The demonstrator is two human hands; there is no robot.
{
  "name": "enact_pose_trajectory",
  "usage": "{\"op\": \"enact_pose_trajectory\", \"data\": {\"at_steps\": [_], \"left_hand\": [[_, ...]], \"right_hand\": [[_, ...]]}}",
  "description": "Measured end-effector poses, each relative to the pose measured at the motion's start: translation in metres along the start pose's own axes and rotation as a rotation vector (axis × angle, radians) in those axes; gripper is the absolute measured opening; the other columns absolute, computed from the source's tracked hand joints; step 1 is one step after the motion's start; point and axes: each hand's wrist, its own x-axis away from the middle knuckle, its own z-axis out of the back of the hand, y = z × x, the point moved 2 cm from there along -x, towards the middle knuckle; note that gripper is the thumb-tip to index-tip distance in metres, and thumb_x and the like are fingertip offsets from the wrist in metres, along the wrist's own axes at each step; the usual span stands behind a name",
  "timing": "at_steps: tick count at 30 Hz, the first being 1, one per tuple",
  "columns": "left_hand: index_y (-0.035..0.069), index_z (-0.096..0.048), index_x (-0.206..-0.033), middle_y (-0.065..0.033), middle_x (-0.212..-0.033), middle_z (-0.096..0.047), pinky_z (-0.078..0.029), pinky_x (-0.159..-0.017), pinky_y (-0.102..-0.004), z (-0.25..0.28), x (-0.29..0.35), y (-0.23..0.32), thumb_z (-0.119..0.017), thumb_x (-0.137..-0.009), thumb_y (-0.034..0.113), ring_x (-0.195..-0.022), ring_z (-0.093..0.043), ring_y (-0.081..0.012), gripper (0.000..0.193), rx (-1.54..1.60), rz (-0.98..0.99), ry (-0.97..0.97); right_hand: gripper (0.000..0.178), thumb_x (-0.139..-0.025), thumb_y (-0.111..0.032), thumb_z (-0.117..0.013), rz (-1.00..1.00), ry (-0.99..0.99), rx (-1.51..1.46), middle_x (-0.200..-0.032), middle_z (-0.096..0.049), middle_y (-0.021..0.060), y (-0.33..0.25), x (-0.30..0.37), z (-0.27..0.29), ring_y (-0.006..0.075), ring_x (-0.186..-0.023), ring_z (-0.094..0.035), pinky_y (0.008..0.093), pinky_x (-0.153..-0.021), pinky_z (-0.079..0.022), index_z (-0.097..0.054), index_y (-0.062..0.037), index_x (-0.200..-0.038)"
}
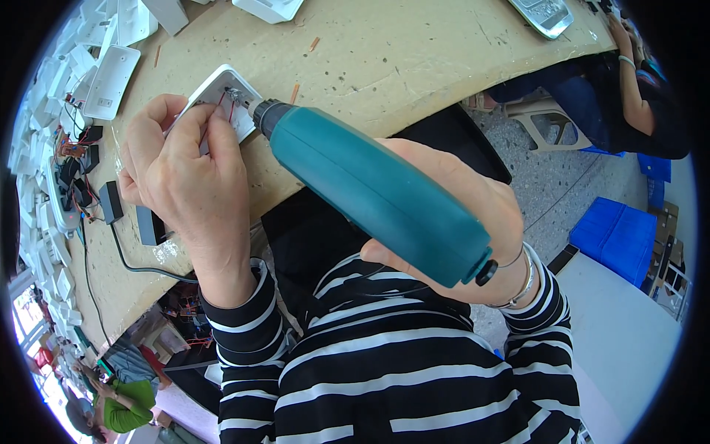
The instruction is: Soldering electrical wires into small white plastic housings at a manual assembly workstation.
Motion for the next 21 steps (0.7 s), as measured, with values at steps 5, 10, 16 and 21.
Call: {"op": "enact_pose_trajectory", "data": {"at_steps": [5,10,16,21], "left_hand": [[0.009,-0.071,-0.074,0.0008,-0.093,-0.060,-0.027,-0.082,-0.0364,0.000,0.000,0.000,-0.069,-0.073,0.014,-0.091,-0.053,-0.0181,0.006,-0.003,0.006,-0.001],[0.009,-0.071,-0.074,0.0006,-0.094,-0.059,-0.028,-0.084,-0.0369,0.001,0.000,0.002,-0.069,-0.074,0.015,-0.091,-0.053,-0.0182,0.006,-0.008,0.004,0.001],[0.009,-0.071,-0.073,0.0004,-0.094,-0.059,-0.028,-0.084,-0.0372,0.001,0.000,0.001,-0.069,-0.074,0.015,-0.091,-0.053,-0.0183,0.006,-0.006,0.005,-0.005],[0.009,-0.071,-0.074,0.0005,-0.094,-0.059,-0.028,-0.084,-0.0372,0.000,0.000,0.001,-0.069,-0.073,0.014,-0.091,-0.053,-0.0184,0.006,-0.001,0.002,0.002]], "right_hand": [[0.068,-0.071,-0.020,-0.083,-0.066,-0.012,-0.005,-0.105,-0.067,0.0129,0.000,0.001,0.000,0.0166,-0.082,-0.068,0.0253,-0.071,-0.054,-0.051,0.0018,-0.126],[0.068,-0.071,-0.022,-0.083,-0.027,0.031,-0.008,-0.105,-0.067,0.0138,0.006,0.005,-0.003,0.0165,-0.080,-0.068,0.0247,-0.068,-0.054,-0.051,0.0038,-0.124],[0.070,-0.069,-0.024,-0.084,0.021,0.029,-0.004,-0.102,-0.068,0.0140,0.011,0.007,-0.003,0.0161,-0.076,-0.068,0.0235,-0.065,-0.053,-0.052,0.0052,-0.124],[0.071,-0.069,-0.025,-0.085,-0.057,0.062,-0.062,-0.101,-0.068,0.0137,0.009,0.010,-0.004,0.0159,-0.075,-0.068,0.0229,-0.065,-0.053,-0.052,0.0057,-0.124]]}}
